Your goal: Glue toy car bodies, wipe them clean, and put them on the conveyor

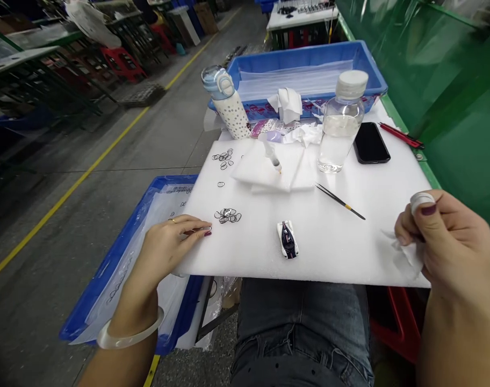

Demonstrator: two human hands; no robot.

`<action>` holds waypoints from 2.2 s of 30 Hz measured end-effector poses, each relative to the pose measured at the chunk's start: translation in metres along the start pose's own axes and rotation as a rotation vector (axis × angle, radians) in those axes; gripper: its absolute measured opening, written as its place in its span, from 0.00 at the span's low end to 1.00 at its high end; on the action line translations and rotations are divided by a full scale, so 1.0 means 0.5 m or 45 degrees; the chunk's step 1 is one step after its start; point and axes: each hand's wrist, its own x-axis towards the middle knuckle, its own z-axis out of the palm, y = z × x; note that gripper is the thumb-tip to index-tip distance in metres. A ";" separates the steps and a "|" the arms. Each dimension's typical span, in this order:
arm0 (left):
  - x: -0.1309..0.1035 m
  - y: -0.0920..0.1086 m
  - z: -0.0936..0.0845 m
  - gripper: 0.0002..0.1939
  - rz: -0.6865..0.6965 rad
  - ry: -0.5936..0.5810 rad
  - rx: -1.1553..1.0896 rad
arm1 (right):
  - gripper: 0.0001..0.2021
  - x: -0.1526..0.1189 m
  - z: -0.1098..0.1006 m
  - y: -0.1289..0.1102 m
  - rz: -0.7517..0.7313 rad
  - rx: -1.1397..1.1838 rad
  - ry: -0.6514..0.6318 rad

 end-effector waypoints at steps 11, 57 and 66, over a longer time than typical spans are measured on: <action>-0.025 0.217 0.129 0.19 -0.510 -0.157 -2.219 | 0.04 -0.097 0.124 -0.005 -0.088 0.014 -0.236; -0.046 0.264 0.175 0.07 0.366 0.517 -0.513 | 0.05 -0.116 0.193 -0.012 -0.410 -0.291 -0.484; -0.040 0.277 0.190 0.07 0.317 0.417 -0.529 | 0.04 -0.121 0.198 0.006 -0.313 -0.377 -0.593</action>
